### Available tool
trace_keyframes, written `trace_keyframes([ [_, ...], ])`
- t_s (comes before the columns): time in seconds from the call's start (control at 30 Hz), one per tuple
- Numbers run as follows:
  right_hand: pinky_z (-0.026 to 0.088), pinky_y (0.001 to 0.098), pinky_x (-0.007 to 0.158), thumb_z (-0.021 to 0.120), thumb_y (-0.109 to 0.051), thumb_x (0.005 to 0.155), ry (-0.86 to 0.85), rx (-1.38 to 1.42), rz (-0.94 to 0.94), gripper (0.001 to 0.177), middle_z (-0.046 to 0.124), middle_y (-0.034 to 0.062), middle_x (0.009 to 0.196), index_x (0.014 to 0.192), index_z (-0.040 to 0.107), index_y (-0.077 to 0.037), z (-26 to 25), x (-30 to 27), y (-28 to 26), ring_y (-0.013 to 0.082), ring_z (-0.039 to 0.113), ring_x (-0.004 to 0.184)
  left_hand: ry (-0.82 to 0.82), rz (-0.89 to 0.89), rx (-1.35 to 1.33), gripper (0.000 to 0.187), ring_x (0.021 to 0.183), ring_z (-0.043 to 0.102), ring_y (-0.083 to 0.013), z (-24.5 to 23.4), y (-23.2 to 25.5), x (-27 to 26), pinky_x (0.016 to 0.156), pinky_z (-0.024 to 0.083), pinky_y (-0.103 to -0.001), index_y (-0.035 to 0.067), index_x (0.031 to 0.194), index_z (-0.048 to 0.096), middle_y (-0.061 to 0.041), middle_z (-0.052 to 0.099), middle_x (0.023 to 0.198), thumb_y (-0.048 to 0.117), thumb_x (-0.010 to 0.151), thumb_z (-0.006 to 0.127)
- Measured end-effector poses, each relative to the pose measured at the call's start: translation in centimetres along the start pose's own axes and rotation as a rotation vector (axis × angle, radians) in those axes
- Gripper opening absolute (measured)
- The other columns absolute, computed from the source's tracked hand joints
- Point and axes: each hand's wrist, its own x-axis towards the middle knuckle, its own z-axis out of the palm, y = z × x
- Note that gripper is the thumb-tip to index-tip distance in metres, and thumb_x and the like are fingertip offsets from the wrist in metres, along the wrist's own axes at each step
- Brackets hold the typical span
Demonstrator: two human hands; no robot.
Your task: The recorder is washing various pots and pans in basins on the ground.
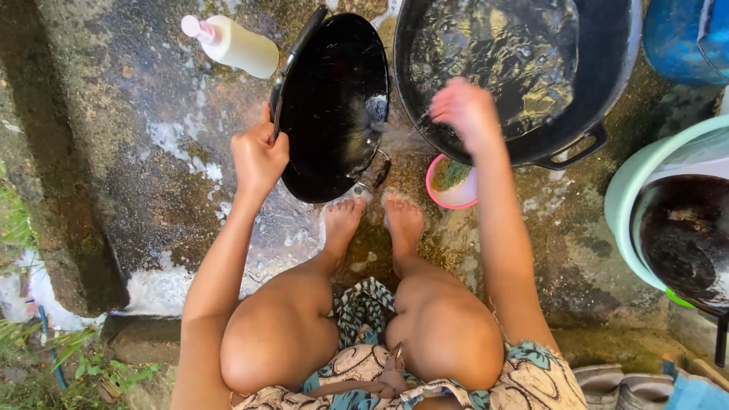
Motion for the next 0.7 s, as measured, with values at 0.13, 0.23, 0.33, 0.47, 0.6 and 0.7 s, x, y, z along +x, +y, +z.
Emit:
trace_keyframes([
  [0.13, 0.057, 0.0377, 0.07, 0.059, -0.019, 0.088, 0.616, -0.135, -0.07, 0.024, 0.076, 0.0127, 0.091, 0.097, 0.074, -0.001, -15.5, 11.1, 10.1, 0.021, 0.071, 0.076, 0.009, 0.038, 0.018, 0.033, 0.043, 0.06, -0.0283, -0.9, 0.6, -0.2, 0.043, 0.041, -0.04, -0.005, 0.058, 0.043, -0.034, 0.065, 0.097, -0.004, 0.082, 0.066],
  [0.23, 0.06, 0.0377, 0.07, 0.048, -0.026, 0.092, 0.423, 0.089, 0.061, 0.033, 0.076, 0.0121, 0.089, 0.095, 0.071, -0.003, -11.6, 9.1, 7.7, 0.0247, 0.074, 0.078, 0.04, 0.112, 0.028, 0.034, 0.05, 0.06, -0.035, -0.9, 0.8, 0.0, 0.049, 0.043, -0.041, -0.005, 0.061, 0.041, -0.033, 0.064, 0.084, -0.005, 0.083, 0.066],
  [0.33, 0.061, 0.041, 0.084, 0.057, -0.034, 0.1, -0.359, 0.38, 0.243, 0.045, 0.074, 0.0213, 0.092, 0.097, 0.073, 0.007, -1.4, 3.5, 3.0, 0.0322, 0.071, 0.086, 0.032, 0.111, 0.038, 0.034, 0.052, 0.06, -0.0356, 0.0, 1.0, 0.5, 0.054, 0.048, -0.042, -0.006, 0.063, 0.04, -0.033, 0.062, 0.081, -0.005, 0.085, 0.066],
  [0.47, 0.061, 0.0412, 0.098, 0.059, -0.03, 0.099, -0.715, 0.202, 0.295, 0.042, 0.075, 0.0222, 0.114, 0.116, 0.072, 0.006, 12.2, -5.6, 2.9, 0.0312, 0.075, 0.105, 0.07, 0.152, 0.02, 0.027, 0.054, 0.06, -0.0372, 1.2, 1.2, -0.3, 0.053, 0.047, -0.043, -0.005, 0.065, 0.044, -0.034, 0.065, 0.092, -0.006, 0.082, 0.065],
  [0.6, 0.054, 0.0363, 0.102, 0.053, -0.028, 0.107, -0.948, -0.191, -0.08, 0.038, 0.07, 0.0121, 0.127, 0.132, 0.065, -0.003, 15.5, -7.9, 6.6, 0.021, 0.067, 0.118, 0.033, 0.078, -0.01, 0.031, 0.039, 0.056, -0.0259, 1.2, 2.2, 0.5, 0.039, 0.042, -0.041, -0.005, 0.056, 0.042, -0.036, 0.064, 0.099, -0.007, 0.078, 0.064],
  [0.7, 0.06, 0.0339, 0.089, 0.059, -0.015, 0.102, -0.641, -0.475, -0.367, 0.026, 0.078, 0.0099, 0.112, 0.118, 0.074, -0.003, 10.8, -7.5, 5.1, 0.0175, 0.074, 0.1, 0.019, 0.034, -0.11, 0.035, 0.042, 0.047, -0.0189, 1.8, -0.5, -1.1, 0.066, 0.059, -0.038, -0.004, 0.062, 0.04, -0.021, 0.046, 0.055, -0.005, 0.088, 0.063],
])
